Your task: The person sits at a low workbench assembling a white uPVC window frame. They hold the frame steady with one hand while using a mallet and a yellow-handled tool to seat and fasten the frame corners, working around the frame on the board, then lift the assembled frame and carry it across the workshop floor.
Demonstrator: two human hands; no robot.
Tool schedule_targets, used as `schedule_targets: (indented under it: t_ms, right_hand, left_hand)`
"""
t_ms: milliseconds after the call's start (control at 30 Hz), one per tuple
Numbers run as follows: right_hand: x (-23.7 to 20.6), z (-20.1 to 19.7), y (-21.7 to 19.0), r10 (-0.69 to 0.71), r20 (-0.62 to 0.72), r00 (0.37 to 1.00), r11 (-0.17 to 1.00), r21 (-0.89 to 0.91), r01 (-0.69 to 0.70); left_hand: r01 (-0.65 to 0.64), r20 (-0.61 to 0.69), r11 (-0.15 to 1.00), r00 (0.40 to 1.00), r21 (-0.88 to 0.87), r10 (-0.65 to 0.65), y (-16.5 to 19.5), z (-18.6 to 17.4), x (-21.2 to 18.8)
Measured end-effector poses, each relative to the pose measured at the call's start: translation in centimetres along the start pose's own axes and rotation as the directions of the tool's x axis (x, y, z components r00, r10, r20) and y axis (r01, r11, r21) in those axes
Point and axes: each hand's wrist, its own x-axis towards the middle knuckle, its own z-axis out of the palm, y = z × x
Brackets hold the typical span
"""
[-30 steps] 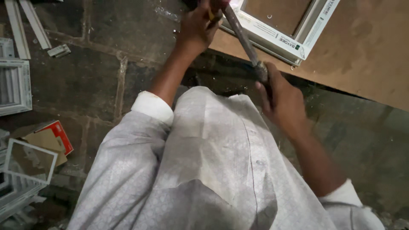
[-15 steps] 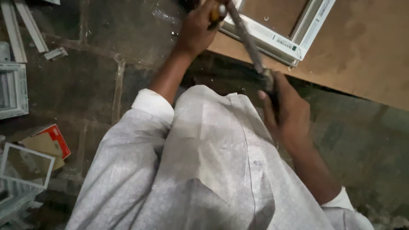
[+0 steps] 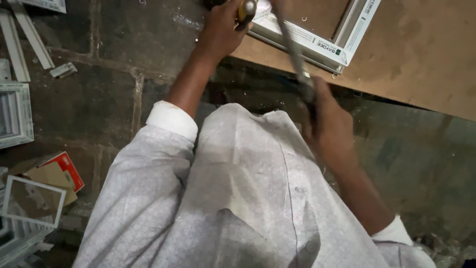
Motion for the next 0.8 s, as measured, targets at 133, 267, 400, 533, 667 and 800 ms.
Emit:
schedule_targets:
  t_ms: [133, 267, 400, 533, 667, 800]
  right_hand:
    - [0.1, 0.1, -0.1, -0.132, -0.016, 0.991, 0.983, -0.129, 0.129]
    - [0.2, 0.4, -0.3, 0.016, -0.041, 0.999, 0.999, 0.051, -0.014]
    - [0.5, 0.9, -0.2, -0.109, 0.069, 0.992, 0.986, -0.117, 0.116]
    - [0.4, 1.2, 0.2, -0.156, -0.050, 0.987, 0.988, -0.018, 0.155]
    - [0.6, 1.8, 0.3, -0.136, -0.024, 0.990, 0.990, -0.028, 0.136]
    - [0.9, 2.4, 0.2, -0.189, -0.003, 0.982, 0.977, -0.100, 0.187]
  left_hand:
    - [0.077, 0.082, 0.997, 0.994, 0.012, -0.078, -0.4, 0.2, 0.2]
    - [-0.025, 0.009, 0.998, 1.000, 0.052, 0.024, -1.0, 0.0, -0.1]
    - [0.064, 0.061, 0.990, 0.996, 0.126, -0.072, -1.3, 0.0, -0.2]
    - [0.084, 0.035, 0.993, 0.996, 0.082, -0.087, -1.2, -0.2, -0.6]
    - [0.031, 0.025, 0.999, 0.999, -0.008, -0.031, -1.2, -0.1, -0.5]
    - [0.072, 0.086, 0.992, 0.993, 0.106, -0.082, -0.9, 0.1, 0.0]
